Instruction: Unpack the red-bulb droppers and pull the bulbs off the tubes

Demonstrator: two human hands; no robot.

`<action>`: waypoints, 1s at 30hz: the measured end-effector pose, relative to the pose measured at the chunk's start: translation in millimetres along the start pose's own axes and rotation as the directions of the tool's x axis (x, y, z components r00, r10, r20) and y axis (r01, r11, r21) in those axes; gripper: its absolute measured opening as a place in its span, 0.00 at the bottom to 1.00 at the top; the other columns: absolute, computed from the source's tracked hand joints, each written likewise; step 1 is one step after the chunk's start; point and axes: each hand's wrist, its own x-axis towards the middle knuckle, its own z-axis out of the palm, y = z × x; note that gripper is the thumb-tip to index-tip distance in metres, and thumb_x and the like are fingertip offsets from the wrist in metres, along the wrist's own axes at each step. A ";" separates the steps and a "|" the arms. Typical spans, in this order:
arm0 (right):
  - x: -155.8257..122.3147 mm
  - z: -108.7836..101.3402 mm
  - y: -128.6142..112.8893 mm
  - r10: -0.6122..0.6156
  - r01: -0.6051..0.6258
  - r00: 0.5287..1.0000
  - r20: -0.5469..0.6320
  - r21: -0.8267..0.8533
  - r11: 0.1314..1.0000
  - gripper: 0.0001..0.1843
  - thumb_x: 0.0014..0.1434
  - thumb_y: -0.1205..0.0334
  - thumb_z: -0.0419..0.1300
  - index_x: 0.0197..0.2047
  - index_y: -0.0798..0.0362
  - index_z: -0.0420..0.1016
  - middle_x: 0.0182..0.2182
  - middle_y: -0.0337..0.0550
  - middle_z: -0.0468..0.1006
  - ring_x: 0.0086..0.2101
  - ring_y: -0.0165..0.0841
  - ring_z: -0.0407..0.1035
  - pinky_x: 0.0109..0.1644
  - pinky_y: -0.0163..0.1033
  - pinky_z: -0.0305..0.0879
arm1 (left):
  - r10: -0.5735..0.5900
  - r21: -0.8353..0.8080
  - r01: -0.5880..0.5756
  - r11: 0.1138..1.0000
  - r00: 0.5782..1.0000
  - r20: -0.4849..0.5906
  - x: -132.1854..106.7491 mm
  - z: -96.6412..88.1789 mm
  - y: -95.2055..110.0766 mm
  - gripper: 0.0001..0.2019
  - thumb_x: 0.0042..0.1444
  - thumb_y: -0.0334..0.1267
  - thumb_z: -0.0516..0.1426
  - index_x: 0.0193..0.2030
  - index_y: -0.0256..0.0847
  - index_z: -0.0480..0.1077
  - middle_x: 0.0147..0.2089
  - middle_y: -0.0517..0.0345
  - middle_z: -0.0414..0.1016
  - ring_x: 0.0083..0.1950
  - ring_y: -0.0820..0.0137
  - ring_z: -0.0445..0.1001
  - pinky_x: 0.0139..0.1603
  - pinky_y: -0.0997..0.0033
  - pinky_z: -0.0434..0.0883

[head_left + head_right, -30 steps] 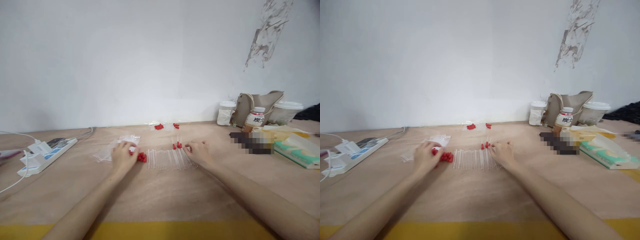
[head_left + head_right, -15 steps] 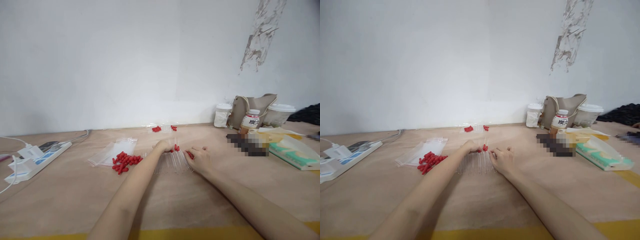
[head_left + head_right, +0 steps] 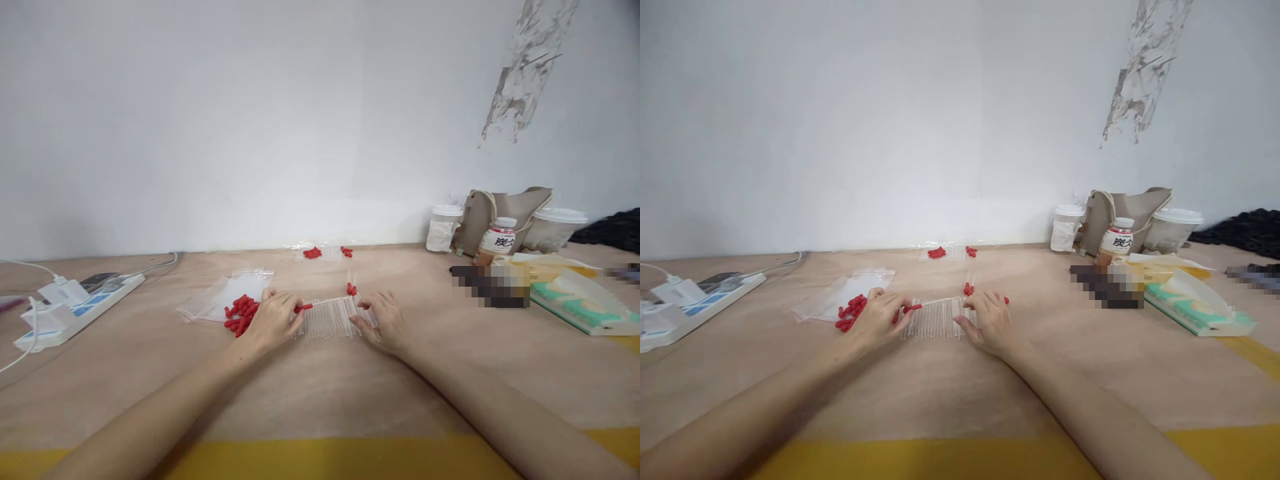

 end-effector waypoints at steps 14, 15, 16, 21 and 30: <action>-4.4 18.7 -35.1 -0.225 0.226 0.953 0.204 0.017 0.974 0.10 0.59 0.63 0.50 0.35 0.50 0.73 0.22 0.37 0.71 0.30 0.29 0.60 0.50 0.45 0.43 | 0.164 0.017 -0.164 0.986 0.964 -0.208 -40.3 12.2 16.8 0.05 0.53 0.37 0.54 0.35 0.40 0.68 0.35 0.58 0.75 0.39 0.68 0.68 0.46 0.61 0.55; -4.5 18.5 -36.4 -0.211 0.211 0.953 0.218 0.020 0.977 0.10 0.59 0.63 0.50 0.34 0.51 0.72 0.22 0.37 0.71 0.30 0.29 0.60 0.49 0.44 0.44 | 0.162 0.010 -0.164 0.986 0.967 -0.198 -39.8 12.5 16.6 0.06 0.53 0.39 0.54 0.36 0.41 0.68 0.36 0.58 0.75 0.40 0.67 0.67 0.46 0.61 0.54; -4.4 17.8 -37.7 -0.198 0.198 0.953 0.230 0.023 0.980 0.11 0.59 0.63 0.49 0.33 0.51 0.72 0.22 0.38 0.71 0.30 0.29 0.60 0.49 0.44 0.44 | 0.166 0.004 -0.168 0.986 0.969 -0.182 -39.3 12.7 16.2 0.07 0.54 0.40 0.54 0.37 0.42 0.69 0.36 0.59 0.75 0.40 0.68 0.67 0.47 0.60 0.54; -3.9 11.4 -41.2 -0.205 0.198 0.949 0.241 0.054 0.979 0.14 0.60 0.63 0.48 0.28 0.51 0.72 0.19 0.36 0.70 0.27 0.28 0.58 0.46 0.42 0.43 | 0.200 0.003 -0.201 0.980 0.975 -0.096 -40.2 11.5 14.9 0.08 0.56 0.42 0.52 0.33 0.44 0.71 0.29 0.62 0.75 0.36 0.70 0.66 0.46 0.61 0.53; -7.6 5.0 -39.3 -0.243 0.225 0.946 0.214 0.107 0.969 0.14 0.59 0.63 0.49 0.27 0.52 0.72 0.18 0.35 0.70 0.26 0.27 0.57 0.45 0.42 0.43 | 0.263 0.033 -0.262 0.965 0.962 -0.066 -44.1 5.4 19.7 0.11 0.57 0.38 0.51 0.26 0.44 0.70 0.23 0.63 0.71 0.33 0.71 0.65 0.46 0.61 0.52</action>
